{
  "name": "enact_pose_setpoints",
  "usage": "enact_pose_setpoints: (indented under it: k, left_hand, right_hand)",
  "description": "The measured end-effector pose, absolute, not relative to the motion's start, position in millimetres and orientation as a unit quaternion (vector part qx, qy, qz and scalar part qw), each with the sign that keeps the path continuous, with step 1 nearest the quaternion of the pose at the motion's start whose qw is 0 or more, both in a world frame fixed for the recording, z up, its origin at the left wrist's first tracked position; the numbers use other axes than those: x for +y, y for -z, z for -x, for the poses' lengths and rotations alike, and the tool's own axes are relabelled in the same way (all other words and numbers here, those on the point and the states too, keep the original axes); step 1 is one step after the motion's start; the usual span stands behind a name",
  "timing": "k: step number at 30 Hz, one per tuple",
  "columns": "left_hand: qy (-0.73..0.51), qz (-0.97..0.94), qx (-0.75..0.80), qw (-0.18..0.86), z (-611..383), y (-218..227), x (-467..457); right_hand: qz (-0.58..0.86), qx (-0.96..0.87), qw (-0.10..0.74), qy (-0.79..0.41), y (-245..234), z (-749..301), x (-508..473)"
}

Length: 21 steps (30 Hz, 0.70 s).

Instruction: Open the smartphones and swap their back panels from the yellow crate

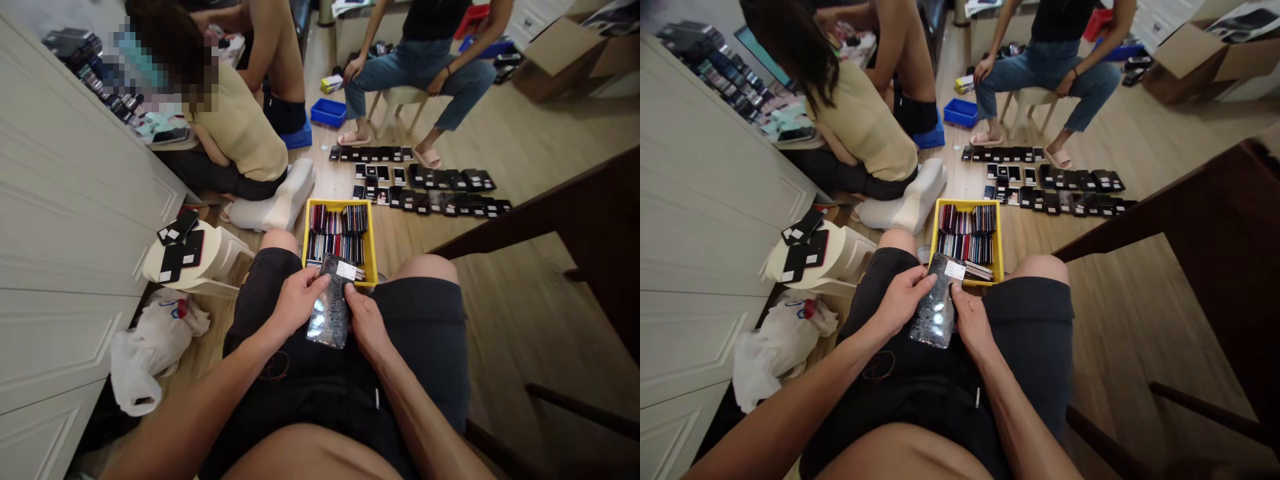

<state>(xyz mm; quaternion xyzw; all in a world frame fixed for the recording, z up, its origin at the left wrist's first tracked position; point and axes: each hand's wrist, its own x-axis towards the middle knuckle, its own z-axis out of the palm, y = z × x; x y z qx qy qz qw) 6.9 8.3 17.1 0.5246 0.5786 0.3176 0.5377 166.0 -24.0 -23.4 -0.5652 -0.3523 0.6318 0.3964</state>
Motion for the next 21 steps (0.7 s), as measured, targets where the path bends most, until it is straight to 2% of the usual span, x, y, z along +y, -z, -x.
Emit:
enact_pose_setpoints:
  k: [5, 8, 10, 12, 17, 21]
  left_hand:
    - [-0.339, -0.56, 0.585, 0.479, -13, -23, 9]
    - [-0.333, -0.519, 0.552, 0.561, -19, -26, 9]
    - [-0.275, -0.477, 0.518, 0.655, -20, -29, 8]
    - [-0.221, -0.444, 0.508, 0.704, -19, -31, 6]
    - [-0.248, -0.417, 0.539, 0.689, -13, -27, 3]
    - [-0.253, -0.429, 0.537, 0.681, -11, -18, 2]
  right_hand:
    - [0.558, -0.294, 0.442, -0.638, 24, -166, -24]
    - [0.561, -0.243, 0.457, -0.646, 21, -166, -21]
    - [0.56, -0.211, 0.466, -0.652, 19, -166, -19]
    - [0.55, -0.187, 0.472, -0.663, 18, -166, -18]
    - [0.517, -0.218, 0.461, -0.688, 26, -170, -18]
    - [0.546, -0.279, 0.451, -0.649, 32, -175, -18]
